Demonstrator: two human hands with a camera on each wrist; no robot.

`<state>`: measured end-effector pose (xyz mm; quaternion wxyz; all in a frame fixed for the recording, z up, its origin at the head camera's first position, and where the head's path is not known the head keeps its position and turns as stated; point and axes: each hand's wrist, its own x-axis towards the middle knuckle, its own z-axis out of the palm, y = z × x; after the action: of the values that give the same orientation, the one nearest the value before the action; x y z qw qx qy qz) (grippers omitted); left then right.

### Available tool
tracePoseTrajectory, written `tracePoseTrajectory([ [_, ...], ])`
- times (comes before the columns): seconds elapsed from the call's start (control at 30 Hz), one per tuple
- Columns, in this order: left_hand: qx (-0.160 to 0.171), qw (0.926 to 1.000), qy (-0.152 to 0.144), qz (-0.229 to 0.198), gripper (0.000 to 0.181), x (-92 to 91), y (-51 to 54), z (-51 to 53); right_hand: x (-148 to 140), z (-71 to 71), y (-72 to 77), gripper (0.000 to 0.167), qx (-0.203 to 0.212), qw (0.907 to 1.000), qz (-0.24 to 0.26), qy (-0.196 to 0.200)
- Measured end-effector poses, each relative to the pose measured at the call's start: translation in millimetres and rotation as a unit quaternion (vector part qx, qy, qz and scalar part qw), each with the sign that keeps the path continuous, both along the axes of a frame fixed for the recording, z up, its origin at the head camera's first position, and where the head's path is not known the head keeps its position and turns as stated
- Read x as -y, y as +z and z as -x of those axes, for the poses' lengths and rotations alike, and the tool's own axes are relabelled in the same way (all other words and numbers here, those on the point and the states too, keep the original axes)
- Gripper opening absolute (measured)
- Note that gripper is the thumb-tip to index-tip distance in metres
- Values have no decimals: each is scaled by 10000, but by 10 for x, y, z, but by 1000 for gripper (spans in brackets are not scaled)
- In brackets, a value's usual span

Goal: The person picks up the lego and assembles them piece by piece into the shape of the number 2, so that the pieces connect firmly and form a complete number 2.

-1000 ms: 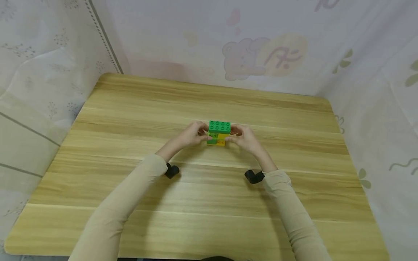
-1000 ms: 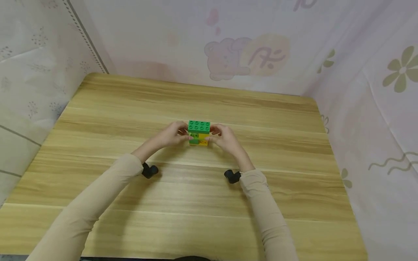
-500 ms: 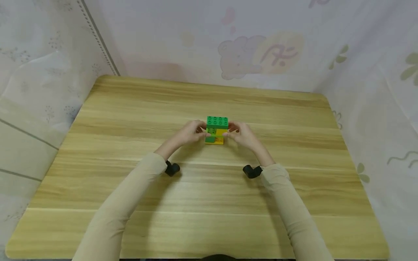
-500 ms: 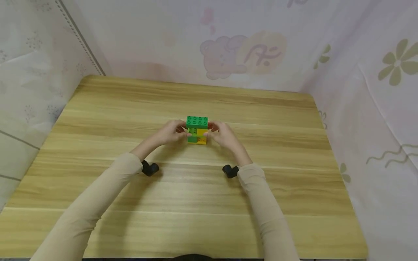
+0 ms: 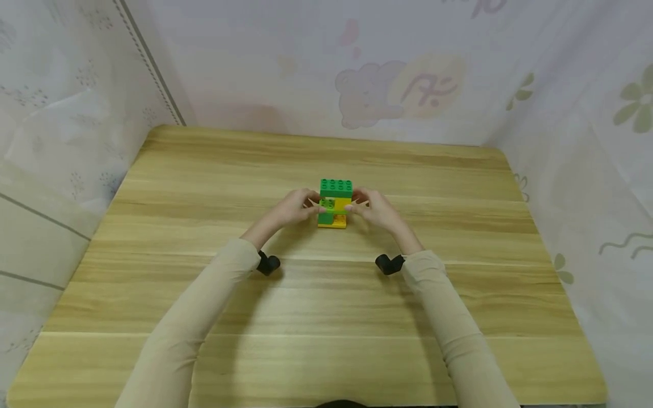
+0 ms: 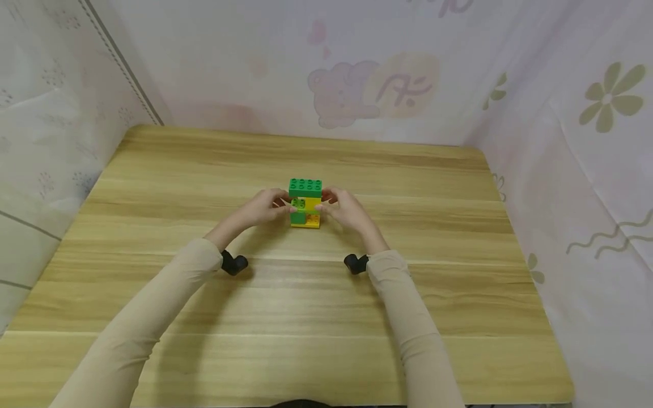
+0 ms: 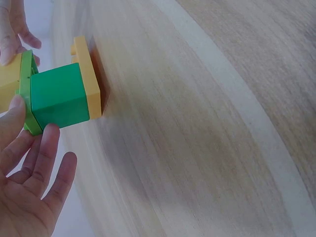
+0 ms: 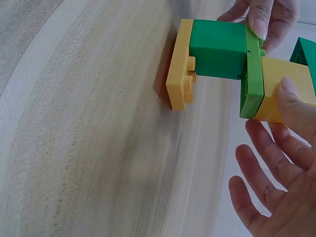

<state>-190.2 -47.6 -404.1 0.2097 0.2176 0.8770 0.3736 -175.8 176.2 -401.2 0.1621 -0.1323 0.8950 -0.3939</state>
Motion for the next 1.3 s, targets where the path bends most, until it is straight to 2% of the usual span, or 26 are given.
tracePoseTrajectory([
  [0.23, -130, 9999, -8, 27, 42, -9, 7, -4, 0, 22, -20, 44, -113, 9999, -2, 90],
  [0.4, -214, 9997, -15, 86, 42, -14, -23, -2, 19, 44, -40, 45, 5, 9999, 102, 29],
  [0.63, -188, 9997, 139, 123, 41, -34, -17, 11, 47, 97, -39, 43, -2, 9999, 78, -86],
  [0.8, -173, 9996, 131, 182, 41, -41, 6, 9, 51, 108, -28, 45, -45, 10000, 16, -67],
  [1.0, -315, 9992, 66, 222, 41, -47, 5, 61, 56, 153, -9, 48, -20, 9999, -70, -82],
  [1.3, -172, 9995, 64, 273, 42, -97, -28, 108, 62, 222, -5, 47, 34, 9998, -180, 37],
])
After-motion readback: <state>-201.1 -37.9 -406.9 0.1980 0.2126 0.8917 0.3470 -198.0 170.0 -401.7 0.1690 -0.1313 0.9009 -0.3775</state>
